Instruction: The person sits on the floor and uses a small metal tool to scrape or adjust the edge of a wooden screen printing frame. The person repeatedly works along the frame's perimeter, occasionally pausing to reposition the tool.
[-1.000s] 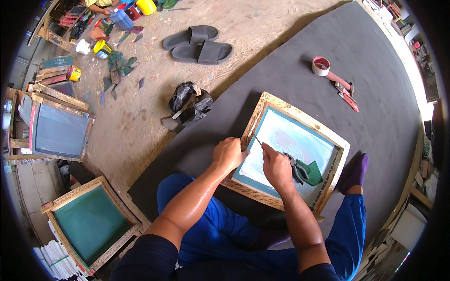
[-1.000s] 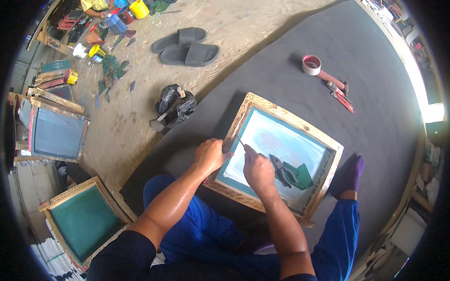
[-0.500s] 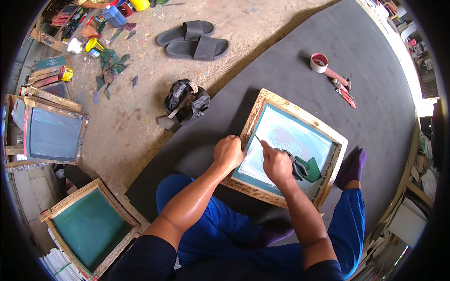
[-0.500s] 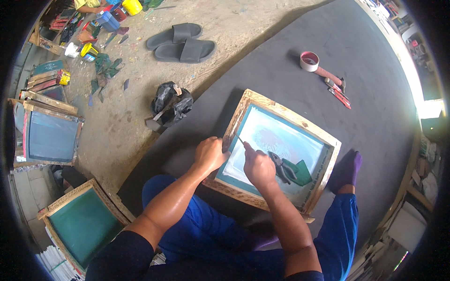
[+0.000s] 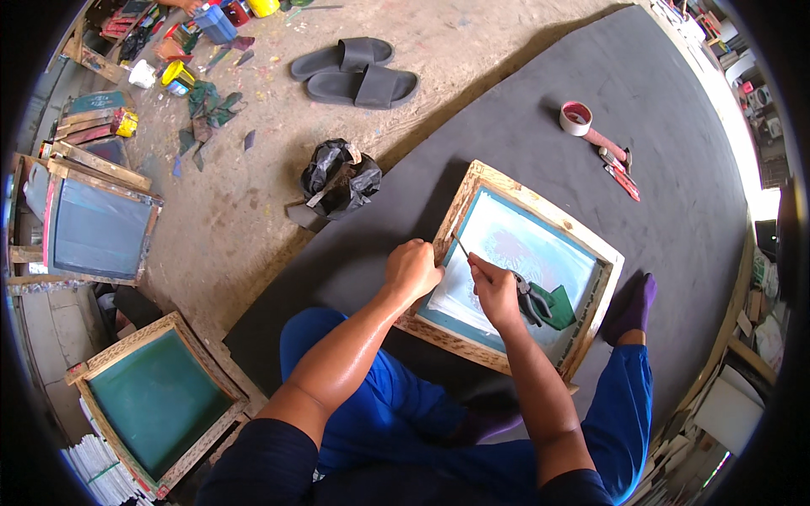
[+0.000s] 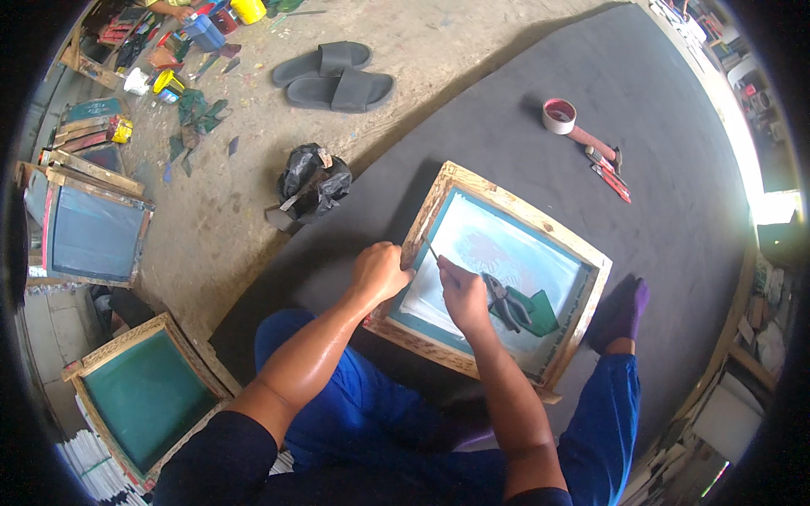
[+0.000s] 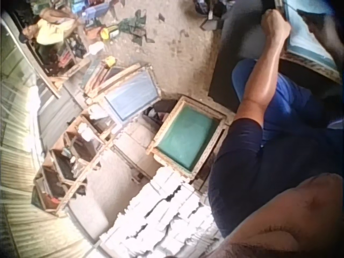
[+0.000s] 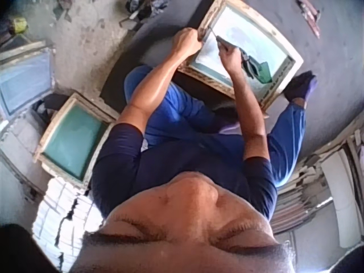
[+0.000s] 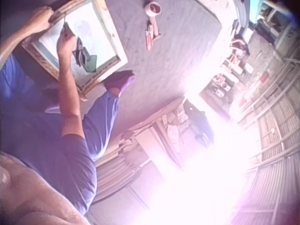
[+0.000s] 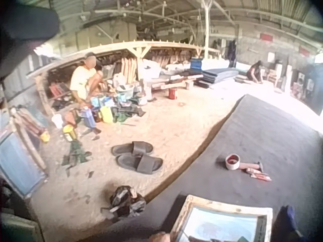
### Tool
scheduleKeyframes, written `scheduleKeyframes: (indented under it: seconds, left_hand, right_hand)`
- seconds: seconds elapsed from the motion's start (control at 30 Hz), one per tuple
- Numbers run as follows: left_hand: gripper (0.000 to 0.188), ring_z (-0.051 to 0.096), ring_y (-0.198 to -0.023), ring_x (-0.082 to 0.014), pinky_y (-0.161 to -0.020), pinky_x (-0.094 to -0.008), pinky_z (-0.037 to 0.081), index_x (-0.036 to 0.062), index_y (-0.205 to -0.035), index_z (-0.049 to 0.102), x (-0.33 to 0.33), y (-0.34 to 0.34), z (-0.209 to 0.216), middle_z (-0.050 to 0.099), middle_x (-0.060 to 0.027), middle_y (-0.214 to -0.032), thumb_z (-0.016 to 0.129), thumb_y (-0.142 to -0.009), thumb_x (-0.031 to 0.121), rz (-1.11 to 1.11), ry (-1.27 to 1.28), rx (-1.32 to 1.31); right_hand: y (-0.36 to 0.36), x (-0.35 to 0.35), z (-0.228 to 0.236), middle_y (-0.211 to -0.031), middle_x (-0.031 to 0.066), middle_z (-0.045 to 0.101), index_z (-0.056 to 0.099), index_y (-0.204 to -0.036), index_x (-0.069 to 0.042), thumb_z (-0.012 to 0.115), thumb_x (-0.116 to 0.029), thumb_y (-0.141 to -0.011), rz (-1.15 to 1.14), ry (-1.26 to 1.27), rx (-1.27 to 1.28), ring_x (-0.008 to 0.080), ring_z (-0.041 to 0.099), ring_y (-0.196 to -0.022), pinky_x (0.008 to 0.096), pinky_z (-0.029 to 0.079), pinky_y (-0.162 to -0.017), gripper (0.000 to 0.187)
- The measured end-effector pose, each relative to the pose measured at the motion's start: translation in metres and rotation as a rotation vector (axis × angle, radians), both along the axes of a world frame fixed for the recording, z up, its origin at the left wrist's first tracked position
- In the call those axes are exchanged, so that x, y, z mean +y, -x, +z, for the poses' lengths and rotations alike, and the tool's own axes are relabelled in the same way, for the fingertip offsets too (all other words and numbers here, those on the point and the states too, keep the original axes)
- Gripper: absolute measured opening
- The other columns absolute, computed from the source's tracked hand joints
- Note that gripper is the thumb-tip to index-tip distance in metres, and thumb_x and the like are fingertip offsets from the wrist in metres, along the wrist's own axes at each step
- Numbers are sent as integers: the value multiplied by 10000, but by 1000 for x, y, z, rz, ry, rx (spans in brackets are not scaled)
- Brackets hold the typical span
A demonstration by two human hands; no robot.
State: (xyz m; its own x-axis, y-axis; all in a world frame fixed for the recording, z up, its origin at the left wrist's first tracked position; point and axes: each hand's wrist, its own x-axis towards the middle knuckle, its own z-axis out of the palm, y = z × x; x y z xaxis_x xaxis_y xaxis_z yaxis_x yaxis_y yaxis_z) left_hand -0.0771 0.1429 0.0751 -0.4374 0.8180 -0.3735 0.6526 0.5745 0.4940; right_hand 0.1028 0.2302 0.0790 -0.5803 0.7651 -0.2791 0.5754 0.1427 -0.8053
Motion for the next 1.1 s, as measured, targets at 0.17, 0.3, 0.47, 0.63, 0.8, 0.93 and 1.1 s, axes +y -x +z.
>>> scheduleKeyframes:
  seconds: [0.17, 0.3, 0.47, 0.63, 0.8, 0.93, 1.1]
  left_hand:
    - [328, 721, -970, -396, -883, -484, 571, -9, -930, 764, -1, 2, 1, 737, -204, -979, 834, -799, 283, 16, 37, -20]
    - [336, 719, -973, -396, -886, -484, 570, -4, -942, 765, 2, 2, 6, 735, -199, -989, 837, -800, 291, 11, 68, -29]
    - [262, 730, -941, -397, -847, -481, 592, -12, -886, 758, -2, 1, 1, 738, -203, -999, 806, -772, 219, 10, -11, -12]
    - [229, 730, -905, -391, -824, -481, 593, 6, -858, 757, 0, -4, 1, 740, -191, -988, 806, -767, 210, 19, -9, 2]
    - [215, 733, -900, -386, -820, -477, 596, 14, -851, 760, 0, 0, 5, 737, -189, -972, 787, -774, 213, 18, -14, -18]
    - [225, 733, -904, -389, -824, -479, 598, 20, -855, 761, 1, 0, 9, 734, -185, -974, 784, -779, 230, 34, -1, -18]
    - [325, 731, -950, -386, -832, -483, 599, 5, -943, 725, 1, -5, 6, 720, -180, -1031, 809, -796, 282, 88, -7, 26]
  right_hand:
    - [15, -1, 33, -959, 250, 742, 745, -1274, -145, 643, -159, -976, 102, -196, -266, 452, 726, -885, 493, 582, -799, 315]
    - [10, -1, 30, -892, 250, 735, 750, -1261, -151, 648, -161, -966, 86, -224, -235, 441, 727, -844, 503, 580, -753, 312]
    - [7, -2, 19, -921, 257, 734, 756, -1253, -139, 652, -139, -967, 91, -206, -175, 440, 729, -867, 484, 582, -767, 304]
    - [1, 3, -2, -932, 262, 732, 758, -1244, -130, 658, -119, -963, 46, -93, 30, 438, 729, -863, 485, 582, -782, 298]
    - [7, 14, 5, -1121, 168, 786, 683, -1351, -23, 647, -136, -1033, 249, -167, -187, 211, 758, -972, 348, 572, -816, 340]
    - [0, 25, 5, -1102, 164, 789, 689, -1344, -20, 640, -123, -1036, 157, 102, -72, 207, 757, -958, 352, 576, -816, 329]
    - [-4, 26, 16, -1068, 231, 757, 745, -1261, -75, 656, -133, -1000, 74, -82, -36, 394, 745, -1005, 425, 574, -887, 282]
